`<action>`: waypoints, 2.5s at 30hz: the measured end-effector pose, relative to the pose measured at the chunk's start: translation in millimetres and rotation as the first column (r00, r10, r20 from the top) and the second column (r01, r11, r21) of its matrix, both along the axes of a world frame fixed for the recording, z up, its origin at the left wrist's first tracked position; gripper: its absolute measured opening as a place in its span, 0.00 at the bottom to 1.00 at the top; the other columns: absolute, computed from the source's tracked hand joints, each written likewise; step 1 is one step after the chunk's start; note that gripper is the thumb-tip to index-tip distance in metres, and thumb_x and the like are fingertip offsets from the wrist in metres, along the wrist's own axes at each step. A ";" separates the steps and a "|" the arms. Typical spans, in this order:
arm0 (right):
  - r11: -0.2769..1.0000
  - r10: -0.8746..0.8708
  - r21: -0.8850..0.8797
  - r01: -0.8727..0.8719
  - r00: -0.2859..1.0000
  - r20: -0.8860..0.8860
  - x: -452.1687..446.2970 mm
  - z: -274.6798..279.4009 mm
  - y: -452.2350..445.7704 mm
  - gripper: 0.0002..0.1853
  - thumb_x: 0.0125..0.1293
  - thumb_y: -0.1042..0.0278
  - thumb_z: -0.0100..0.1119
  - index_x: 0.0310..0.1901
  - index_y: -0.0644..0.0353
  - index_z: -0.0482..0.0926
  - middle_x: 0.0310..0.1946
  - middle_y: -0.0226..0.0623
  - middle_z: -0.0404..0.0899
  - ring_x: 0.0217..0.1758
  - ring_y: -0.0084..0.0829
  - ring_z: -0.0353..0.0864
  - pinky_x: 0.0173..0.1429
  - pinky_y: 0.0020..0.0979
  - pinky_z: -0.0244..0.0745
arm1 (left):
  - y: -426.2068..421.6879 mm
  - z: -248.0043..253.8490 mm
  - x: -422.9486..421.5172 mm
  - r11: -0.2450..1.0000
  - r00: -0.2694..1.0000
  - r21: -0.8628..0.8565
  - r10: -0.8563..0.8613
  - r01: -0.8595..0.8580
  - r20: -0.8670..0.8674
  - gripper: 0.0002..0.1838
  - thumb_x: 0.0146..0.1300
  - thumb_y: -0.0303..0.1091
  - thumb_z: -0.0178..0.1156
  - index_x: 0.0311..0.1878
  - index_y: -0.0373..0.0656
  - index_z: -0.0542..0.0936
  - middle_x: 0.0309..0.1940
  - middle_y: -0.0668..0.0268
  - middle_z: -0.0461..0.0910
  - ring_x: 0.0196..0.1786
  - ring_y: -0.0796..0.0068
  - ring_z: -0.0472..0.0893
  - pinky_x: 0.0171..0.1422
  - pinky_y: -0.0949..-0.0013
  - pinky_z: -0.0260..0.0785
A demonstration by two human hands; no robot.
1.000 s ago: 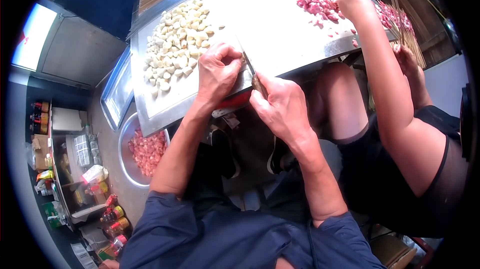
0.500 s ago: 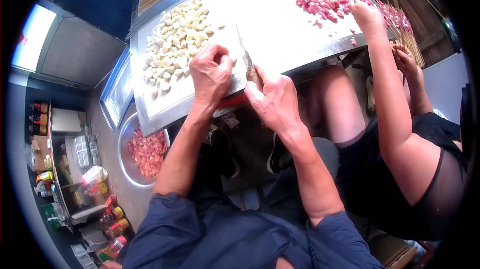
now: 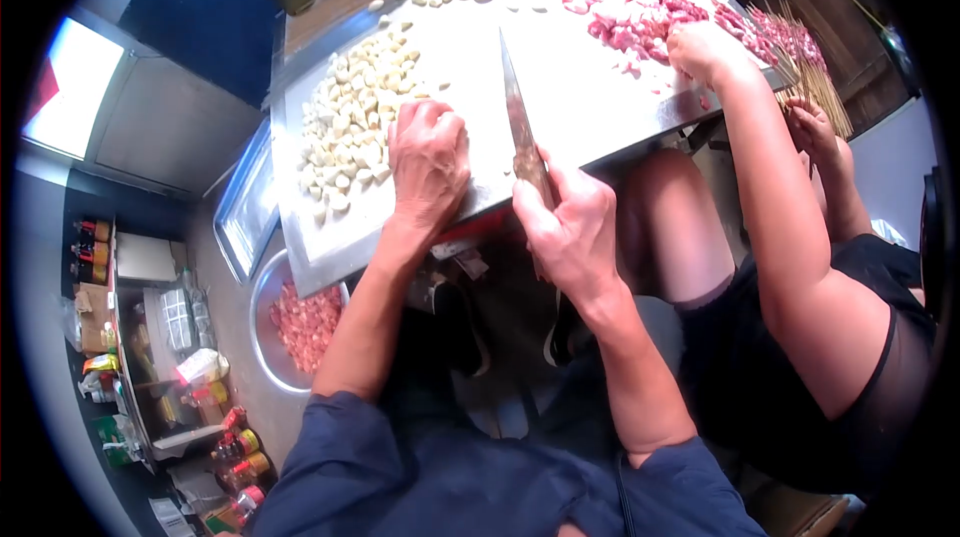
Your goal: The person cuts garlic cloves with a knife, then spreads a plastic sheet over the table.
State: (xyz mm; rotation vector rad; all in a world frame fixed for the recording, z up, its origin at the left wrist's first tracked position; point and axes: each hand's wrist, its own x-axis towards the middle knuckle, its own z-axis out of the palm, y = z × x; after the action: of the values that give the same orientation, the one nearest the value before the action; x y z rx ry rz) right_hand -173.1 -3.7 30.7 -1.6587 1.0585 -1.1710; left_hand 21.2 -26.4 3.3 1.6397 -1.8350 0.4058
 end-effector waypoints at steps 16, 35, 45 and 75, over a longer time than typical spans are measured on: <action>0.986 -0.021 -0.168 0.006 0.996 -0.087 -9.2 4.6 -1.4 0.21 0.62 0.76 0.63 0.57 0.72 0.81 0.35 0.56 0.85 0.35 0.53 0.87 0.41 0.42 0.83 | -214.7 41.2 116.6 0.911 0.967 0.363 0.240 -0.195 -0.081 0.23 0.68 0.47 0.64 0.63 0.50 0.85 0.62 0.59 0.79 0.63 0.58 0.81 0.69 0.55 0.73; 0.977 -0.070 -0.208 0.045 0.991 -0.112 -16.3 2.4 -3.8 0.21 0.63 0.76 0.61 0.57 0.74 0.80 0.32 0.55 0.84 0.33 0.53 0.86 0.40 0.41 0.83 | -77.8 32.9 14.2 0.801 0.882 0.374 -0.450 0.468 -0.140 0.04 0.58 0.21 0.63 0.37 0.38 0.82 0.43 0.59 0.81 0.46 0.62 0.82 0.48 0.61 0.80; 0.991 -0.050 -0.131 0.032 0.990 -0.133 -14.1 3.0 -3.4 0.19 0.63 0.70 0.60 0.54 0.70 0.82 0.34 0.56 0.85 0.36 0.53 0.87 0.44 0.44 0.81 | -8.9 16.1 5.9 0.938 0.891 0.105 -0.273 0.330 -0.363 0.10 0.58 0.24 0.65 0.43 0.39 0.83 0.46 0.57 0.83 0.47 0.56 0.84 0.50 0.62 0.80; 0.994 -0.040 -0.105 0.020 0.981 -0.190 -13.3 1.7 -4.4 0.15 0.63 0.69 0.59 0.49 0.69 0.82 0.33 0.56 0.85 0.37 0.55 0.87 0.44 0.47 0.82 | -36.7 17.0 1.3 0.945 0.920 0.264 -0.081 0.193 -0.384 0.08 0.62 0.30 0.70 0.39 0.35 0.87 0.32 0.64 0.83 0.34 0.76 0.81 0.39 0.70 0.74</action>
State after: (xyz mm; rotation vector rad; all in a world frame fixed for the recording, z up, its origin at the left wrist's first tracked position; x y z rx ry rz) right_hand -186.4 -8.1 32.4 -1.8725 1.1623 -1.1176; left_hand 22.5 -63.2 20.3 1.6292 -1.7643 -0.2448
